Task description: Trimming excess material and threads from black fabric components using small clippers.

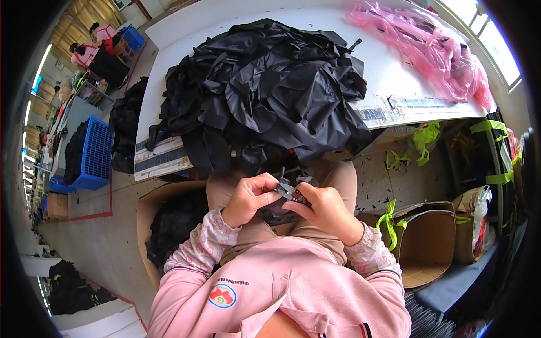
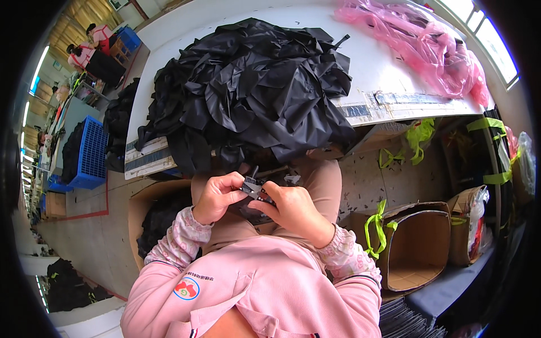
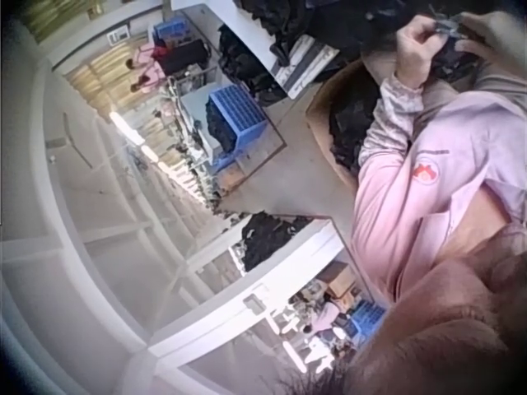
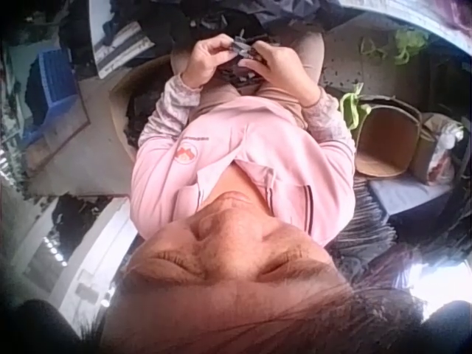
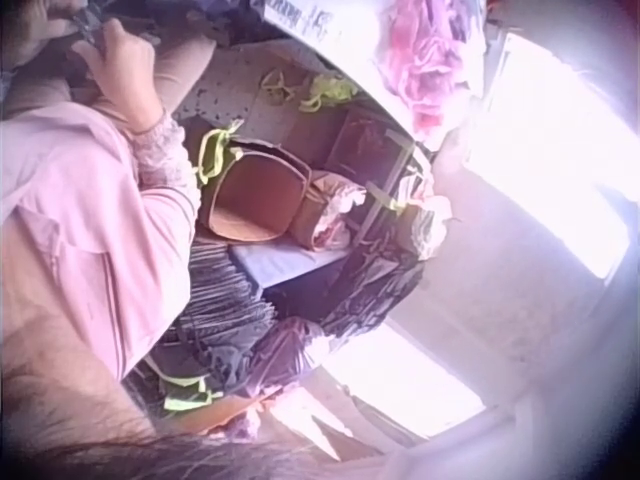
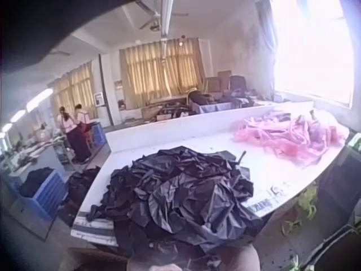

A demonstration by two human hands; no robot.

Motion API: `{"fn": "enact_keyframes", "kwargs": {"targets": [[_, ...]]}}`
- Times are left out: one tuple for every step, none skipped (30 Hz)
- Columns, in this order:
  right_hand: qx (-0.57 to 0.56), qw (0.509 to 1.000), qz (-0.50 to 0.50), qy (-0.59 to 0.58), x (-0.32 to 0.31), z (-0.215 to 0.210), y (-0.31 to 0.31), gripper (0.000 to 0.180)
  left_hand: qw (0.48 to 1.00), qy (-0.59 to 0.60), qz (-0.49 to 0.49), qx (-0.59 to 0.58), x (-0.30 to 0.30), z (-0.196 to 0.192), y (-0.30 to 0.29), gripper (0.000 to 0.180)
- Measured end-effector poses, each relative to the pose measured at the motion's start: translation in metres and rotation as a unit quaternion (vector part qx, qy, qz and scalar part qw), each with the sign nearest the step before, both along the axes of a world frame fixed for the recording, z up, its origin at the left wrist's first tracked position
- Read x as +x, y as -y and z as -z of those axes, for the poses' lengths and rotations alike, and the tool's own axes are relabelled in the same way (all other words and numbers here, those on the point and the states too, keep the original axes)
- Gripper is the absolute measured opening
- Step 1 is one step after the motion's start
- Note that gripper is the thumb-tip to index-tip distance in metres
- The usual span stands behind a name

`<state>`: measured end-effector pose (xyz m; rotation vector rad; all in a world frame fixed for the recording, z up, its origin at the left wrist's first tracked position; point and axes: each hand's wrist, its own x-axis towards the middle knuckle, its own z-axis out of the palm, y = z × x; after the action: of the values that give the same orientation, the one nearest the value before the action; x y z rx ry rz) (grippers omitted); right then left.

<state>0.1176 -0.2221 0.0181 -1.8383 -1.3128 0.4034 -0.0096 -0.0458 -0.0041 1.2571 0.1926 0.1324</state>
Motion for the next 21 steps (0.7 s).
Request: {"fn": "enact_keyframes", "kwargs": {"targets": [[0.012, 1.000, 0.002, 0.015, -0.001, 0.000, -0.001, 0.034, 1.000, 0.002, -0.002, -0.004, -0.001, 0.001, 0.001, 0.010], [0.012, 1.000, 0.002, 0.015, -0.002, 0.000, -0.001, 0.034, 1.000, 0.002, -0.002, -0.004, -0.001, 0.002, 0.001, 0.010], [0.002, 0.999, 0.004, 0.034, -0.002, -0.001, -0.002, 0.033, 1.000, -0.002, -0.006, 0.006, -0.001, 0.002, 0.002, 0.010], [-0.009, 0.999, 0.005, 0.053, -0.002, -0.001, -0.002, 0.033, 1.000, -0.006, -0.010, 0.015, -0.001, 0.003, 0.002, 0.009], [-0.009, 0.999, 0.005, 0.052, -0.001, -0.001, -0.003, 0.033, 1.000, -0.006, -0.010, 0.015, -0.001, 0.002, 0.001, 0.009], [-0.012, 0.998, 0.005, 0.060, -0.001, 0.000, -0.003, 0.033, 0.999, -0.009, -0.016, 0.032, -0.002, 0.002, 0.000, 0.009], [-0.013, 0.997, 0.008, 0.069, 0.000, 0.000, -0.001, 0.033, 0.999, -0.010, -0.021, 0.050, -0.003, 0.000, 0.000, 0.008], [-0.012, 0.997, 0.008, 0.070, 0.000, -0.001, 0.000, 0.033, 0.998, -0.008, -0.020, 0.050, -0.003, -0.002, 0.000, 0.008], [-0.010, 0.997, 0.014, 0.070, 0.001, -0.001, 0.001, 0.034, 0.996, -0.010, -0.026, 0.079, -0.003, -0.005, 0.000, 0.008], [-0.010, 0.998, 0.018, 0.068, 0.002, 0.000, 0.002, 0.036, 0.994, -0.013, -0.032, 0.107, -0.004, -0.006, -0.001, 0.007], [-0.009, 0.998, 0.017, 0.067, 0.004, 0.001, 0.002, 0.036, 0.994, -0.014, -0.033, 0.107, -0.005, -0.008, -0.002, 0.007], [-0.008, 0.999, 0.025, 0.043, 0.005, 0.001, 0.003, 0.035, 0.988, -0.007, -0.048, 0.147, -0.006, -0.010, -0.004, 0.007], [-0.006, 0.999, 0.032, 0.020, 0.007, 0.001, 0.003, 0.035, 0.980, 0.000, -0.065, 0.188, -0.009, -0.012, -0.007, 0.007], [-0.005, 0.999, 0.037, 0.024, 0.011, 0.004, 0.005, 0.035, 0.963, -0.001, -0.075, 0.258, -0.012, -0.012, -0.013, 0.009], [-0.021, 0.999, 0.045, 0.020, 0.016, 0.011, 0.007, 0.032, 0.941, 0.000, -0.085, 0.327, -0.019, -0.010, -0.023, 0.010], [-0.035, 0.998, 0.051, 0.015, 0.021, 0.019, 0.007, 0.030, 0.917, 0.021, -0.099, 0.385, -0.028, -0.006, -0.036, 0.012], [-0.033, 0.997, 0.060, 0.020, 0.028, 0.027, 0.008, 0.030, 0.894, 0.023, -0.086, 0.439, -0.039, -0.003, -0.049, 0.011], [-0.032, 0.996, 0.084, -0.010, 0.036, 0.037, 0.009, 0.032, 0.862, -0.002, -0.067, 0.503, -0.054, 0.008, -0.065, 0.011], [-0.028, 0.993, 0.106, -0.040, 0.044, 0.046, 0.008, 0.033, 0.846, -0.063, -0.039, 0.528, -0.077, 0.026, -0.083, 0.012], [-0.059, 0.989, 0.125, -0.057, 0.054, 0.053, 0.009, 0.032, 0.833, -0.145, -0.009, 0.534, -0.105, 0.050, -0.102, 0.012], [-0.035, 0.988, 0.146, -0.042, 0.061, 0.061, 0.006, 0.033, 0.802, -0.211, 0.020, 0.558, -0.145, 0.091, -0.124, 0.009]]}}
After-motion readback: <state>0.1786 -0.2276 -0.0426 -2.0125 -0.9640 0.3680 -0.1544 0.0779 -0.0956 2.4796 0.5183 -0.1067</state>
